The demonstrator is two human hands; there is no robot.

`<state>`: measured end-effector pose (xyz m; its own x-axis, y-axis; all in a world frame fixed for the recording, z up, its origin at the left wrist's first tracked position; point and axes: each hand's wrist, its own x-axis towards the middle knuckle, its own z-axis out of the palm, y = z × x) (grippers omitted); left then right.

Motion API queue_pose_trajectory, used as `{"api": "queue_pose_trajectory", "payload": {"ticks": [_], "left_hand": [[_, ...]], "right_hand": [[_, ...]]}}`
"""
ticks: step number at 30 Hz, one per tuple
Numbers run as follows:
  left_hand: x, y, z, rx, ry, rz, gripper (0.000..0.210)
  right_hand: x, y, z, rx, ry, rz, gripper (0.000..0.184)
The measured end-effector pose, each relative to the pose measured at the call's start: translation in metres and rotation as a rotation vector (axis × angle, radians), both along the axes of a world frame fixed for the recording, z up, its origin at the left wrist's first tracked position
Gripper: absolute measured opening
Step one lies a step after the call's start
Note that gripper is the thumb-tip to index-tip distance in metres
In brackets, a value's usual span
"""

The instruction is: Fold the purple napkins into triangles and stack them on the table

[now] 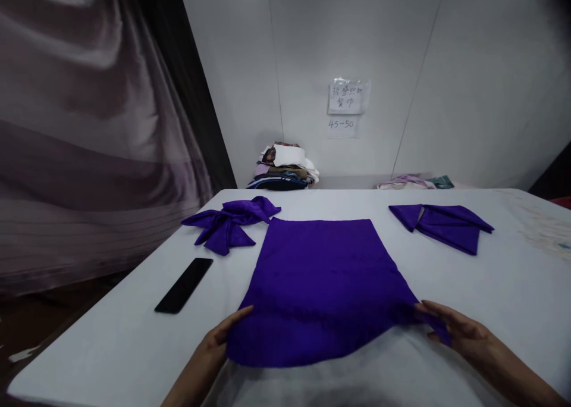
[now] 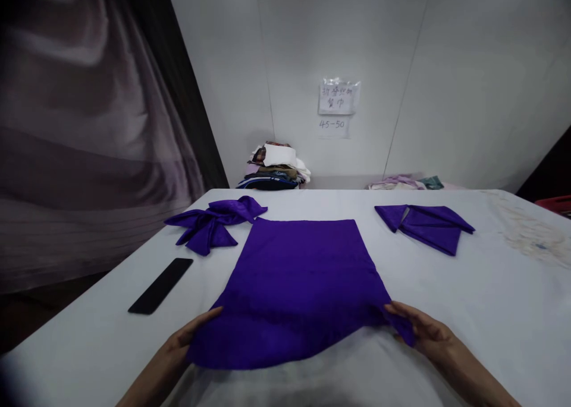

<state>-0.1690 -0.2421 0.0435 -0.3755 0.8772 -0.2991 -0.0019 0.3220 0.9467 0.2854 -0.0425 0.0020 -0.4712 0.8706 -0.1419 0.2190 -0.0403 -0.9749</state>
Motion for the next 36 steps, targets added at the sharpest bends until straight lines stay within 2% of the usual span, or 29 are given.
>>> {"api": "queue_pose_trajectory", "payload": {"ticks": [4,7,10,13,15,17,21,24,27,36], "left_hand": [[-0.003,0.031,0.007,0.157,0.219,0.125,0.037],[-0.014,0.063,0.008,0.219,0.316,0.172,0.035],[-0.027,0.104,0.014,0.141,0.471,0.245,0.032],[-0.04,0.151,0.021,0.021,0.751,0.267,0.033],[-0.048,0.183,0.022,-0.031,0.944,0.243,0.034],[-0.057,0.211,0.017,-0.038,1.062,0.214,0.032],[-0.072,0.255,-0.01,-0.027,1.079,0.18,0.023],[-0.083,0.273,-0.03,-0.064,1.026,0.147,0.024],[-0.091,0.281,-0.042,-0.088,0.985,0.143,0.028],[-0.092,0.279,-0.052,-0.092,0.984,0.213,0.025]], "right_hand": [[-0.013,0.013,0.009,0.063,-0.058,-0.037,0.041],[-0.023,0.034,0.022,0.13,-0.013,-0.085,0.037],[-0.041,0.064,0.038,0.149,0.05,-0.109,0.039],[-0.064,0.104,0.048,0.111,0.01,-0.159,0.039],[-0.079,0.136,0.046,0.107,-0.039,-0.199,0.032],[-0.09,0.17,0.037,0.092,-0.083,-0.222,0.027],[-0.103,0.225,0.006,0.072,-0.231,-0.221,0.027],[-0.108,0.25,-0.014,0.103,-0.298,-0.231,0.026],[-0.111,0.261,-0.026,0.139,-0.314,-0.248,0.025],[-0.119,0.267,-0.034,0.298,-0.369,-0.293,0.025]]}}
